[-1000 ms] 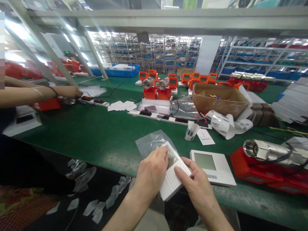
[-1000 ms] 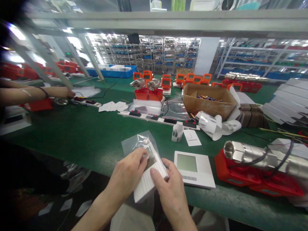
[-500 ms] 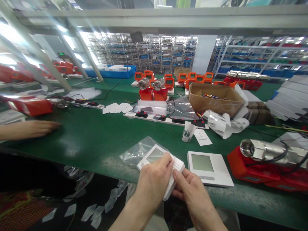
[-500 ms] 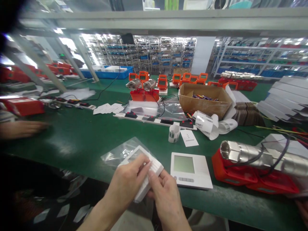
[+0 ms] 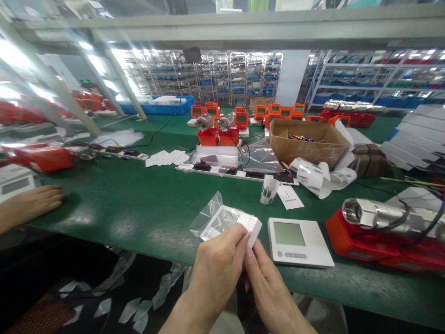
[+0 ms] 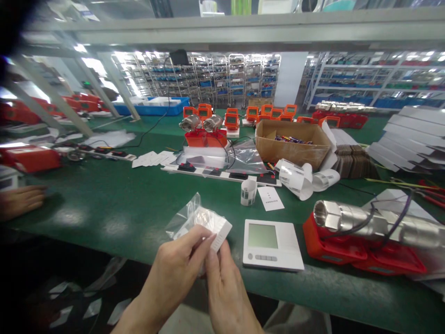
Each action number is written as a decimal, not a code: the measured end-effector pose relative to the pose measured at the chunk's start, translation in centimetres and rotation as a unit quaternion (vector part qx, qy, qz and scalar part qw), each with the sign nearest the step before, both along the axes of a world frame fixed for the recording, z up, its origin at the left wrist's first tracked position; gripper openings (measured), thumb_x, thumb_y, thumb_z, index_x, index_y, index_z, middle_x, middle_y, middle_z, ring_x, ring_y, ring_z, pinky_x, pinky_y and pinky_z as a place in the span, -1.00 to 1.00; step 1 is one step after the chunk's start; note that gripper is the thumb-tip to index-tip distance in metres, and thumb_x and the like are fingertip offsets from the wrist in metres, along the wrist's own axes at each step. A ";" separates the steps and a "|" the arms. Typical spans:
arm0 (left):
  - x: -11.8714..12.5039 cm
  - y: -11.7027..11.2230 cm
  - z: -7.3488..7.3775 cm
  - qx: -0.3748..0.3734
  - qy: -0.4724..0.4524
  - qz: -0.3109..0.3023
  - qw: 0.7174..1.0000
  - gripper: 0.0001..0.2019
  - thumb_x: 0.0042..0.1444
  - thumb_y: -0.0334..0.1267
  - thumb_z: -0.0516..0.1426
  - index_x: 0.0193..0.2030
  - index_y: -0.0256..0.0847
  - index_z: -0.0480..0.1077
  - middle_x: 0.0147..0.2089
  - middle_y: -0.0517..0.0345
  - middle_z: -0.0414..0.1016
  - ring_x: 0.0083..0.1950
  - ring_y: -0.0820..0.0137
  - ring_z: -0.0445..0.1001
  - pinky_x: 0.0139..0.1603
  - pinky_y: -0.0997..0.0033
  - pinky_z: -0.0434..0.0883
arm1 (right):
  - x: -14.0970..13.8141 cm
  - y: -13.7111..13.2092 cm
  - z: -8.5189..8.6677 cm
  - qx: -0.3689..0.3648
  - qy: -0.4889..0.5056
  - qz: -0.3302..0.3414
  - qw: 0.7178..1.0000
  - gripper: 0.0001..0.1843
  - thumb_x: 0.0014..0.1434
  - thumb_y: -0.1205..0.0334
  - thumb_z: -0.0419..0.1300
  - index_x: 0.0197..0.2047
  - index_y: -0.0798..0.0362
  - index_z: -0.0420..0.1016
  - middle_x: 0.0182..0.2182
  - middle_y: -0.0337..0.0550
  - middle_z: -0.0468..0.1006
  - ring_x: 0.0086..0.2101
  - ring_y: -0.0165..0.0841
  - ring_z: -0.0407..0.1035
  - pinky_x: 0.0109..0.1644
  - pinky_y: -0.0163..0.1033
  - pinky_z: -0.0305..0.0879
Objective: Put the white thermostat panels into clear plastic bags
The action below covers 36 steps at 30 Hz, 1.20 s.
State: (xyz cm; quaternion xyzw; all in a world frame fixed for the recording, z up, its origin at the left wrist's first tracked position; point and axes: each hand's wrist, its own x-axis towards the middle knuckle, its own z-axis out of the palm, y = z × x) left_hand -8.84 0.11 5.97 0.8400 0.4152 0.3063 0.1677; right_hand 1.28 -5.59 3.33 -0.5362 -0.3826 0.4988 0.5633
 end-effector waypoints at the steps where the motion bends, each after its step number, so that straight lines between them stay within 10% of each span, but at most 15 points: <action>1: -0.1 -0.1 0.0 0.007 -0.001 -0.001 1.000 -0.75 0.30 -0.26 -0.04 -0.41 -0.15 0.29 -0.51 0.28 0.38 -0.50 0.47 0.40 -0.46 0.49 0.22 | 0.1 0.0 0.2 -0.003 -0.025 0.010 1.000 -0.52 0.28 -0.09 0.03 0.15 -0.01 0.35 -0.25 -0.17 0.52 -0.03 -0.24 0.34 0.04 -0.26 0.21; 11: -1.5 0.9 2.0 -0.034 -0.117 0.071 0.990 -0.82 0.21 -0.16 0.08 -0.37 -0.13 0.41 -0.55 0.37 0.38 -0.57 0.54 0.33 -0.50 0.57 0.24 | 1.3 0.9 2.2 0.075 -0.345 0.090 0.931 -0.73 0.31 0.20 0.01 -0.23 0.07 0.53 -0.36 -0.10 0.58 -0.34 -0.25 0.46 -0.27 -0.27 0.24; 17: -2.8 3.1 5.1 -0.080 -0.099 0.080 0.989 -0.74 0.12 0.00 0.12 -0.42 -0.12 0.43 -0.60 0.33 0.36 -0.59 0.50 0.28 -0.61 0.56 0.16 | 2.3 0.8 4.5 0.266 -0.473 0.136 0.829 -0.75 0.21 0.51 -0.03 -0.19 0.15 0.46 -0.32 -0.05 0.52 -0.30 -0.25 0.42 -0.24 -0.23 0.32; 24: -3.0 5.2 7.4 -0.120 -0.103 0.034 0.987 -0.73 0.02 -0.01 0.15 -0.51 -0.16 0.42 -0.59 0.27 0.37 -0.56 0.47 0.30 -0.59 0.57 0.21 | 3.4 0.8 8.2 0.385 -0.588 0.065 0.709 -0.60 0.31 0.41 -0.15 -0.31 0.18 0.51 -0.48 -0.07 0.47 -0.48 -0.29 0.28 -0.46 -0.20 0.15; 32: -2.7 5.5 9.1 -0.145 -0.070 -0.010 0.987 -0.77 0.10 -0.10 0.14 -0.44 -0.19 0.43 -0.55 0.30 0.40 -0.52 0.51 0.31 -0.55 0.60 0.23 | 1.8 1.2 8.1 0.446 -0.574 0.018 0.686 -0.64 0.29 0.45 -0.11 -0.37 0.14 0.47 -0.58 -0.19 0.37 -0.57 -0.34 0.17 -0.55 -0.20 -0.02; 36: -2.7 5.1 9.0 0.017 -0.030 0.006 0.999 -0.81 0.16 -0.11 0.12 -0.37 -0.14 0.44 -0.52 0.35 0.45 -0.53 0.54 0.35 -0.53 0.61 0.24 | 0.6 3.5 5.9 0.414 -0.599 0.018 0.685 -0.71 0.25 0.47 -0.06 -0.42 0.11 0.39 -0.49 -0.16 0.42 -0.49 -0.31 0.25 -0.50 -0.20 0.10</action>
